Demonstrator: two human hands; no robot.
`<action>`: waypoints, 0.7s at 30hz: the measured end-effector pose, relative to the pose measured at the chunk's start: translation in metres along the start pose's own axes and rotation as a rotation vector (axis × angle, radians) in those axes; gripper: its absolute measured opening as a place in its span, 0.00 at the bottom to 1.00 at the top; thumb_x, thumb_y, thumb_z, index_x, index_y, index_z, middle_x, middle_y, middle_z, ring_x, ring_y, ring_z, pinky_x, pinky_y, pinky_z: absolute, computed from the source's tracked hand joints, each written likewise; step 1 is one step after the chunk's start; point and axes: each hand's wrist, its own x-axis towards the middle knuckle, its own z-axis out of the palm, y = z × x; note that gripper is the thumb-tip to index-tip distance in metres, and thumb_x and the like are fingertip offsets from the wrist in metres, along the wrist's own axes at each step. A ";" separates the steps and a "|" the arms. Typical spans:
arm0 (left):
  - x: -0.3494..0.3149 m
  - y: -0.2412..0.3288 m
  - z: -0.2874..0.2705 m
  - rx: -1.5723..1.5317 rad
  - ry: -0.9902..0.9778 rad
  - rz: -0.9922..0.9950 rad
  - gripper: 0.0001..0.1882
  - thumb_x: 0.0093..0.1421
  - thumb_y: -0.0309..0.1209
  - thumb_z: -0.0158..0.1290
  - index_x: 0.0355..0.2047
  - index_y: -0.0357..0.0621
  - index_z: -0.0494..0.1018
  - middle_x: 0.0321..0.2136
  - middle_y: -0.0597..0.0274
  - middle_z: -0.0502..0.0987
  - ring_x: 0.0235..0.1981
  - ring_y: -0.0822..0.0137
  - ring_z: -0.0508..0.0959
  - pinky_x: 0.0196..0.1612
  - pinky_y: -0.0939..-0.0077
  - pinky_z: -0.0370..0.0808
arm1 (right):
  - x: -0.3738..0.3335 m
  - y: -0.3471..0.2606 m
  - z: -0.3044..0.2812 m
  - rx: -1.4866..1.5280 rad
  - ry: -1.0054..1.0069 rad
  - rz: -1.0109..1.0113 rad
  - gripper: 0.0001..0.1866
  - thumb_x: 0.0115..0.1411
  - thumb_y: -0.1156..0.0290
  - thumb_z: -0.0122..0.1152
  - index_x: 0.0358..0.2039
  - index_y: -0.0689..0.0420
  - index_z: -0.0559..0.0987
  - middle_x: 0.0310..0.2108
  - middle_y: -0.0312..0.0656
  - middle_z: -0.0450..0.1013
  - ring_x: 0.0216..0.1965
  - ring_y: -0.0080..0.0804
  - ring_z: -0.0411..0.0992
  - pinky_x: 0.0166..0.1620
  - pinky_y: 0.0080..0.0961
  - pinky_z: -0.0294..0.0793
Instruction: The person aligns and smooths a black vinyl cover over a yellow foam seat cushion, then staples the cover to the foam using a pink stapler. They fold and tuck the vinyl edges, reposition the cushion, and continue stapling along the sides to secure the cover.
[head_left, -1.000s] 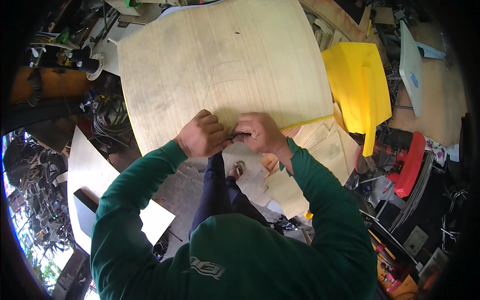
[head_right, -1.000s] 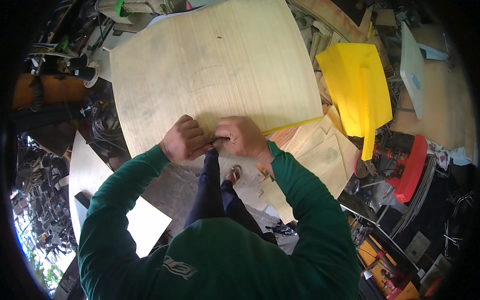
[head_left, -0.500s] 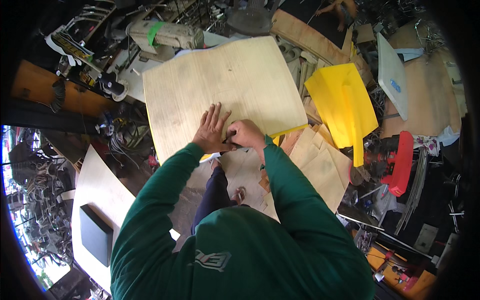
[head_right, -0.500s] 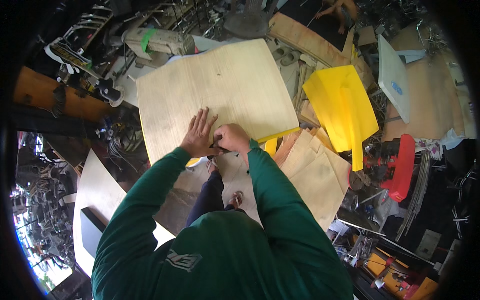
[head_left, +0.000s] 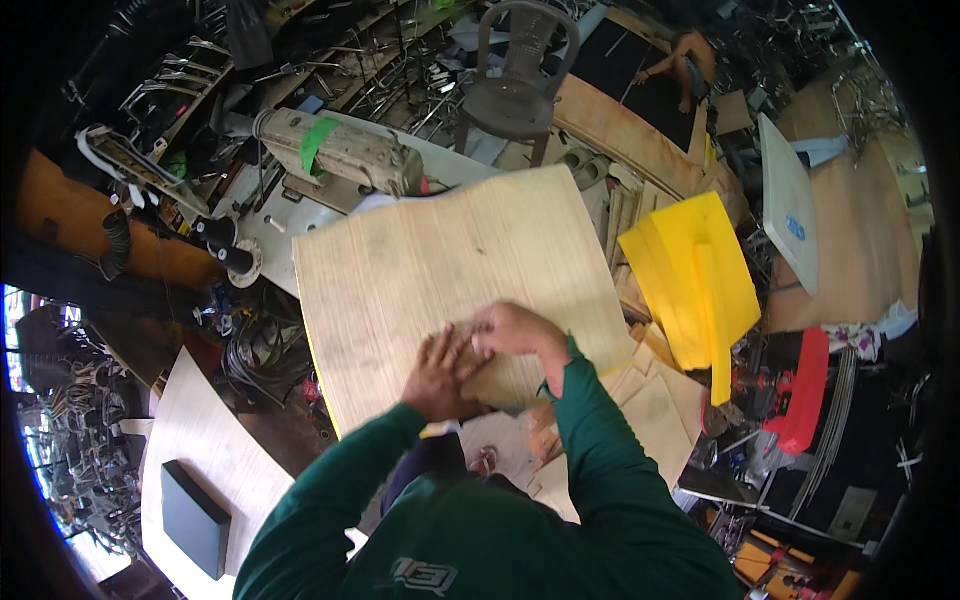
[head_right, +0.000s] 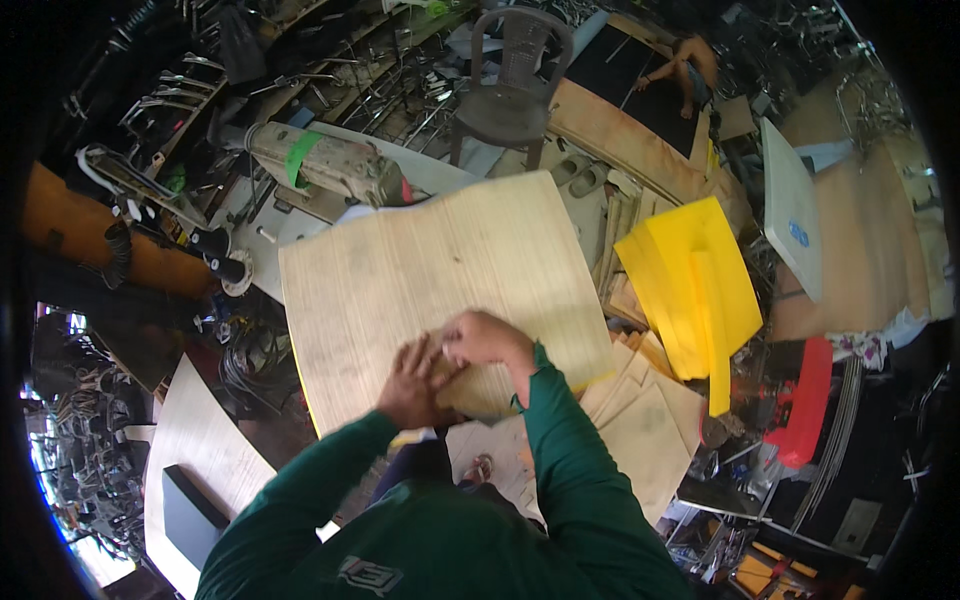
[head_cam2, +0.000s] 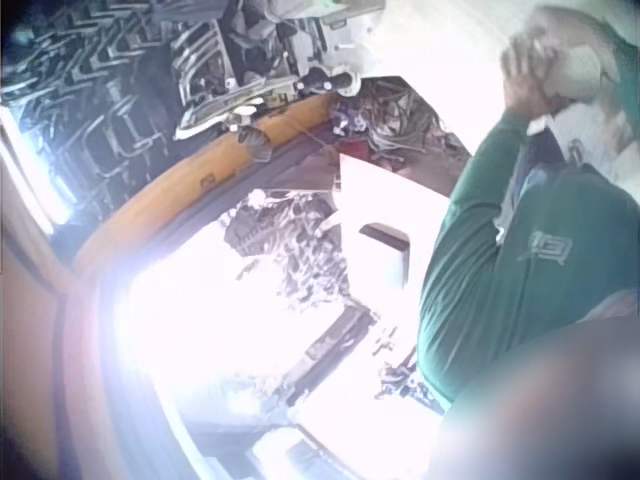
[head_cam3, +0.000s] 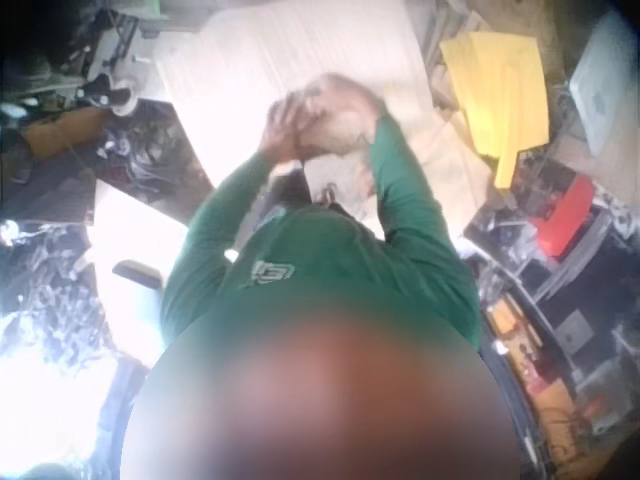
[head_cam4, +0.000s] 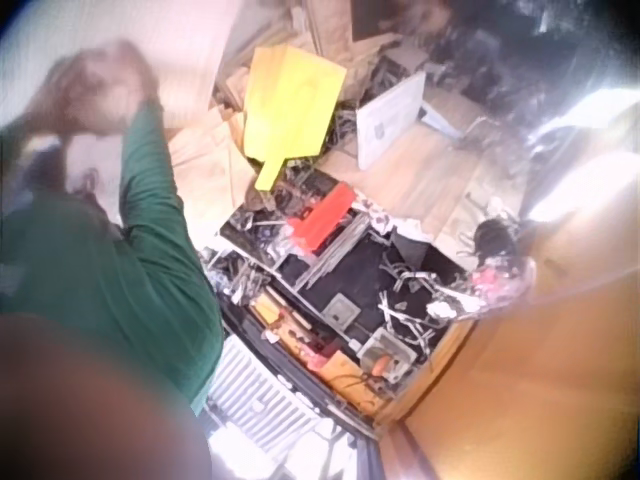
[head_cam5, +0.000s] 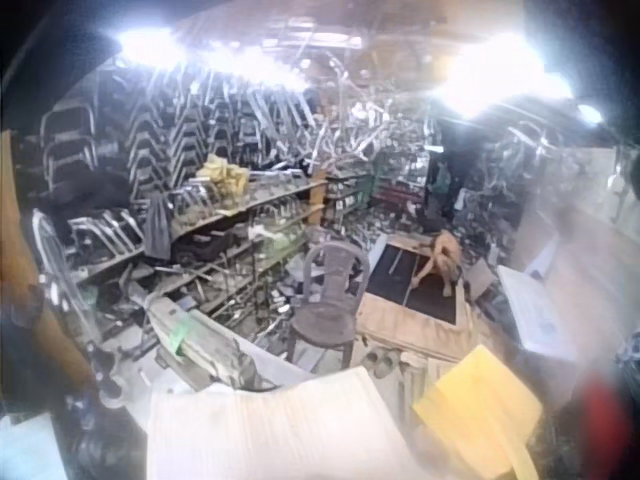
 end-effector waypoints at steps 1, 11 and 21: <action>0.000 -0.001 0.000 -0.029 -0.002 0.001 0.54 0.54 0.75 0.62 0.77 0.70 0.66 0.82 0.48 0.53 0.82 0.38 0.51 0.78 0.29 0.49 | 0.032 -0.005 -0.020 0.096 0.121 -0.011 0.12 0.61 0.63 0.68 0.40 0.56 0.89 0.33 0.50 0.85 0.37 0.44 0.86 0.43 0.39 0.82; 0.008 -0.014 -0.008 -0.108 -0.249 -0.017 0.47 0.64 0.75 0.51 0.79 0.74 0.62 0.83 0.53 0.52 0.82 0.40 0.52 0.77 0.29 0.49 | 0.403 0.023 -0.109 -0.619 0.406 0.290 0.16 0.65 0.62 0.65 0.44 0.59 0.90 0.44 0.54 0.87 0.45 0.52 0.86 0.49 0.47 0.83; 0.010 -0.009 -0.004 -0.171 -0.340 -0.055 0.49 0.64 0.76 0.50 0.80 0.74 0.60 0.85 0.52 0.43 0.84 0.37 0.38 0.79 0.26 0.34 | 0.312 -0.036 -0.166 -0.212 1.159 0.025 0.24 0.52 0.61 0.77 0.45 0.59 0.80 0.42 0.55 0.82 0.44 0.63 0.81 0.48 0.52 0.81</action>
